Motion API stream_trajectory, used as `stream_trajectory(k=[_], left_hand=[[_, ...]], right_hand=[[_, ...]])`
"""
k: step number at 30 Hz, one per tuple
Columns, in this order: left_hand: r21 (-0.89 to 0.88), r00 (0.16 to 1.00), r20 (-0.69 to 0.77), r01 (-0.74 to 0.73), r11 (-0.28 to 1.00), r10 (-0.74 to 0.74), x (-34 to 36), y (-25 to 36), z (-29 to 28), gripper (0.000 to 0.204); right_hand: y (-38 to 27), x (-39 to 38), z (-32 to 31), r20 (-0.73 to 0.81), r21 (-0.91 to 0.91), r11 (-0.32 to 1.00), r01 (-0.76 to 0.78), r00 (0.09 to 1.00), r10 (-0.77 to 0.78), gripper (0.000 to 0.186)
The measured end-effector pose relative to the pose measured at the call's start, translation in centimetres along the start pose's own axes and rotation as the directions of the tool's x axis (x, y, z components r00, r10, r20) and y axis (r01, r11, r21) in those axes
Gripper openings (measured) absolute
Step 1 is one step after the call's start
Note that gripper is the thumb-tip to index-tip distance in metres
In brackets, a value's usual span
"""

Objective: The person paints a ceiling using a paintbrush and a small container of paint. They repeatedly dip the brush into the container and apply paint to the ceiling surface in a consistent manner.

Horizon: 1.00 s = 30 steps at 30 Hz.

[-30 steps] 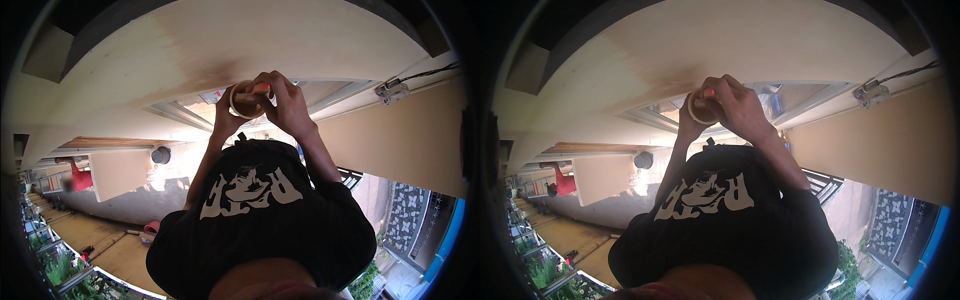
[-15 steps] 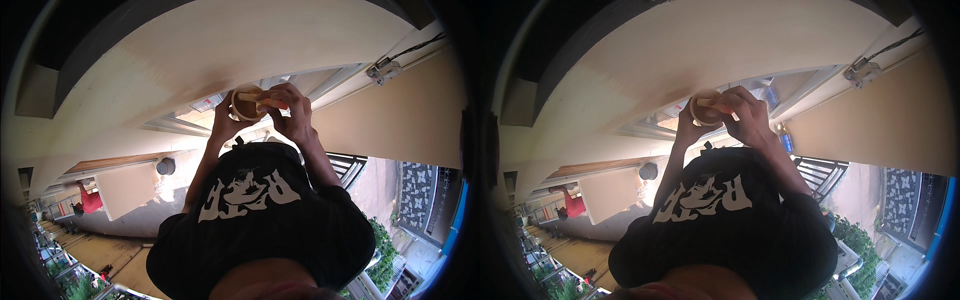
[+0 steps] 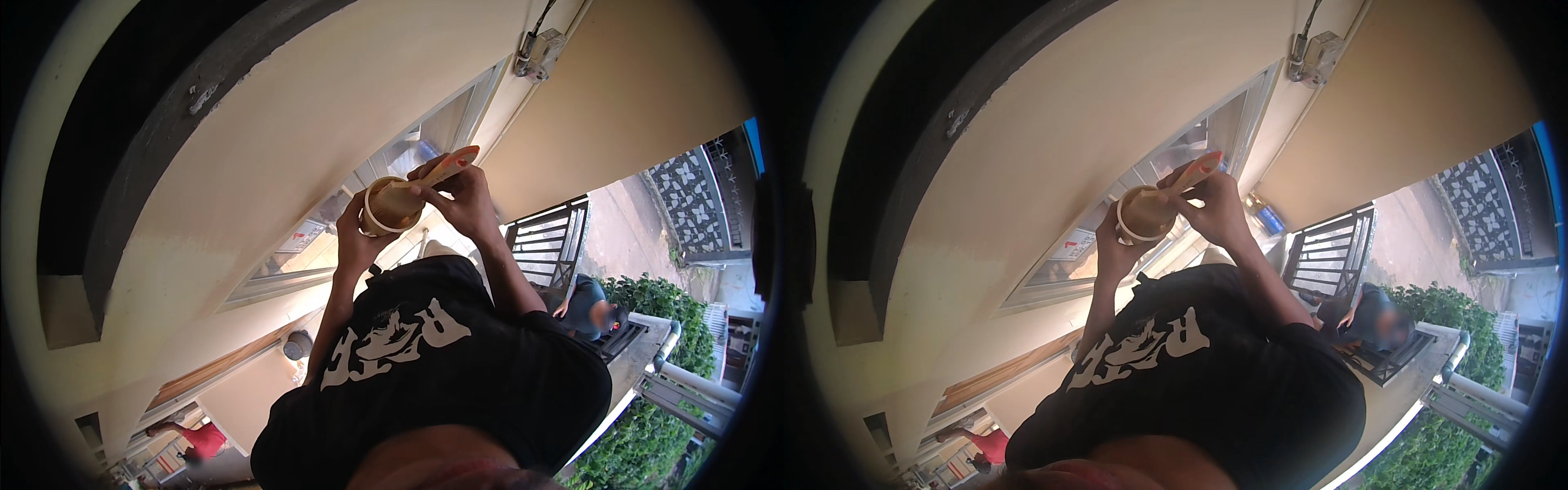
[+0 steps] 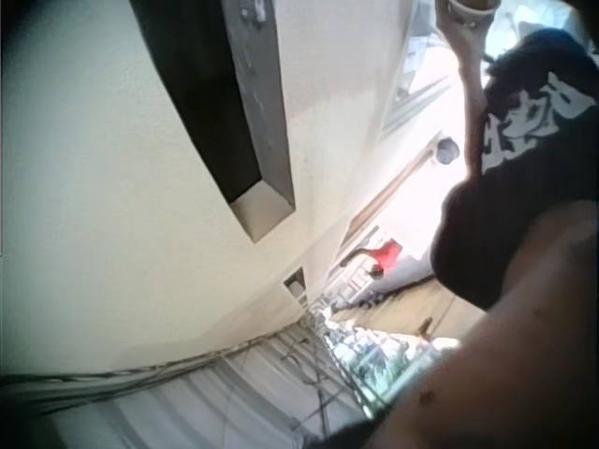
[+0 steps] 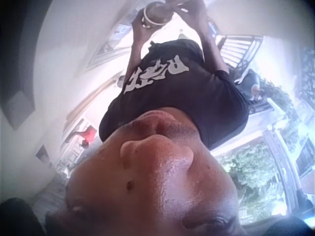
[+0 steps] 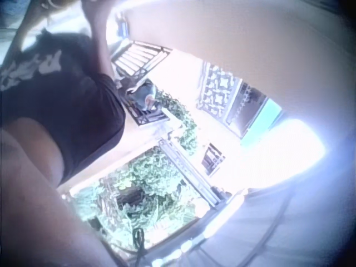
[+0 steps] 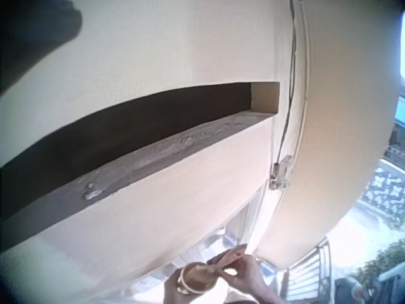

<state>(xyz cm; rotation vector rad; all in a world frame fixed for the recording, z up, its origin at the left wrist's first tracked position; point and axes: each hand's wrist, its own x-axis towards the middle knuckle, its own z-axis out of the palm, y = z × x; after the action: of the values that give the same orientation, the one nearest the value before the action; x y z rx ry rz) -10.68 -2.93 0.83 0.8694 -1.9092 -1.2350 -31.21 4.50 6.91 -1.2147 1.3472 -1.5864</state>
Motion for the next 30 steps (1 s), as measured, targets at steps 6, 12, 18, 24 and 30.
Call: stream_trajectory(k=[6, 12, 18, 24, 30], left_hand=[[0.018, 0.997, 0.066, -0.039, 0.999, 0.037, 2.6, 1.4, 1.6, 0.079], [0.036, 0.98, 0.174, -0.102, 0.994, 0.095, 4.8, 3.0, 2.7, 0.078], [-0.012, 0.949, 0.305, -0.077, 0.997, 0.077, 5.5, 2.8, 3.7, 0.078], [-0.055, 0.939, 0.338, -0.044, 0.997, 0.06, 6.0, 3.0, 3.6, 0.073], [-0.017, 0.967, 0.254, -0.027, 0.999, 0.031, 6.2, 3.1, 3.5, 0.075]], right_hand=[[0.2, -1.3, -0.8, -0.325, 0.237, 0.971, 0.017, 0.944, 0.063, 0.028], [-1.0, -2.2, -2.6, -0.359, -0.044, 0.999, 0.029, 0.932, -0.043, 0.032], [-1.4, -2.6, -5.0, -0.099, -0.46, 0.861, 0.217, 0.951, -0.293, 0.031], [-2.0, -2.7, -4.6, 0.017, -0.523, 0.771, 0.363, 0.909, -0.417, 0.026], [-1.1, -1.8, -4.6, -0.209, -0.355, 0.908, 0.223, 0.928, -0.31, 0.034]])
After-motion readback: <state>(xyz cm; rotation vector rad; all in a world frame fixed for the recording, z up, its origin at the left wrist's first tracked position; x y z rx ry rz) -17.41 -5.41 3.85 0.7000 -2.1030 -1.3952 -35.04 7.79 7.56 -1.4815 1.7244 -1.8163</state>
